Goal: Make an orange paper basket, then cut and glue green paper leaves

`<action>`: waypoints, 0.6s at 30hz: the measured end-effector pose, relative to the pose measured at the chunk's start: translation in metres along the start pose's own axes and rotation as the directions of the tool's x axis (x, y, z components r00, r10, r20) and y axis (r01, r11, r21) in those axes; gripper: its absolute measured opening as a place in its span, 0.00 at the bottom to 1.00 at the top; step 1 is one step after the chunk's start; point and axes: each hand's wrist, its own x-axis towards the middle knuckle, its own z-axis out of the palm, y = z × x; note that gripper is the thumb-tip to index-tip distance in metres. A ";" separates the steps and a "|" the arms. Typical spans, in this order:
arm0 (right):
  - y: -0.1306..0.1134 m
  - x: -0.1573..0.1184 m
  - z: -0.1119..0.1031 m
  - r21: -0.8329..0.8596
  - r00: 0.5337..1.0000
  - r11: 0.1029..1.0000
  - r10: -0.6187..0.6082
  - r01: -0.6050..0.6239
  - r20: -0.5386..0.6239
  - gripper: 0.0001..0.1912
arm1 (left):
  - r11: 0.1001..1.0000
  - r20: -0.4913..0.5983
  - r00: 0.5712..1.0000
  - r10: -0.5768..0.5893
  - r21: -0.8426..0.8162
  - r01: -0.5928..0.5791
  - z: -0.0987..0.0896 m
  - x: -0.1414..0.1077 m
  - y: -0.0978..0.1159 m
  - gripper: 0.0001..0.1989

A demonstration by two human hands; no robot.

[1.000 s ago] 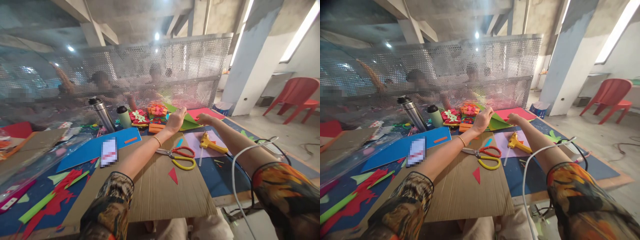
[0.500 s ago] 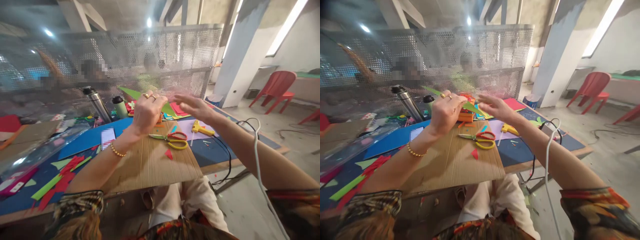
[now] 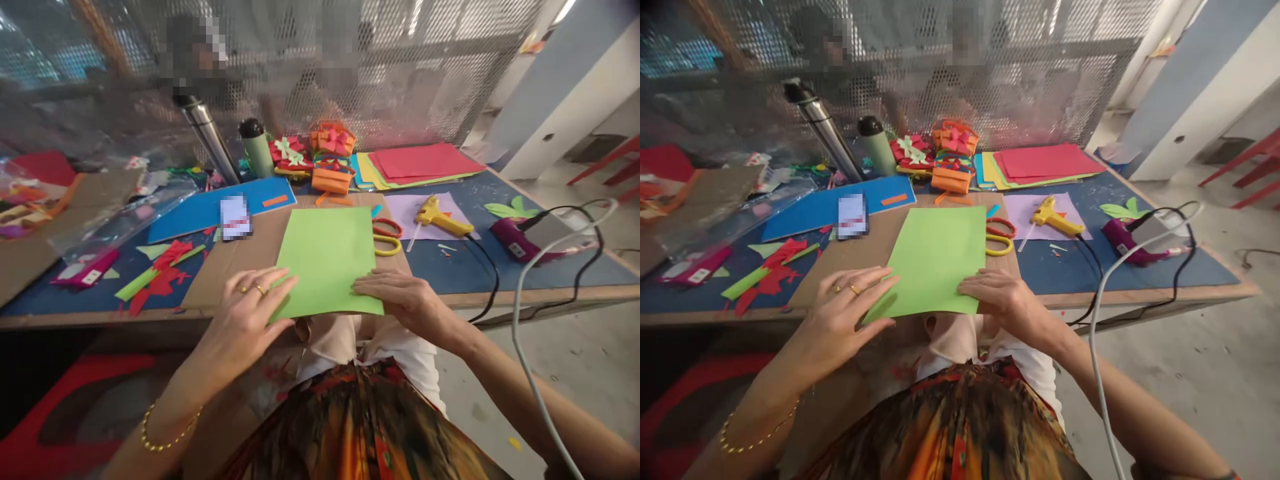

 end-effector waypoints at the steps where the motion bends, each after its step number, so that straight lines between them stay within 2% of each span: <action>1: 0.003 -0.005 -0.001 0.009 1.000 1.000 0.018 -0.018 0.012 0.19 | 0.996 0.017 0.999 -0.042 -0.082 0.043 0.005 -0.010 -0.006 0.19; 4: 0.010 -0.016 -0.002 0.056 0.999 0.998 0.036 -0.036 0.011 0.21 | 0.949 0.053 0.988 -0.145 -0.274 0.154 0.019 -0.032 -0.016 0.17; 7: 0.012 -0.020 -0.001 0.089 0.999 0.996 0.029 -0.028 -0.018 0.24 | 0.882 0.044 0.976 -0.212 -0.421 0.211 0.027 -0.036 -0.021 0.18; 12: 0.010 -0.021 -0.001 0.112 0.999 0.993 0.029 -0.027 -0.017 0.27 | 0.835 -0.007 0.979 -0.203 -0.524 0.169 0.034 -0.026 -0.035 0.16; 18: 0.010 -0.022 -0.001 0.113 0.999 0.993 0.048 -0.047 -0.006 0.22 | 0.769 -0.019 0.977 -0.213 -0.621 0.155 0.045 -0.024 -0.043 0.11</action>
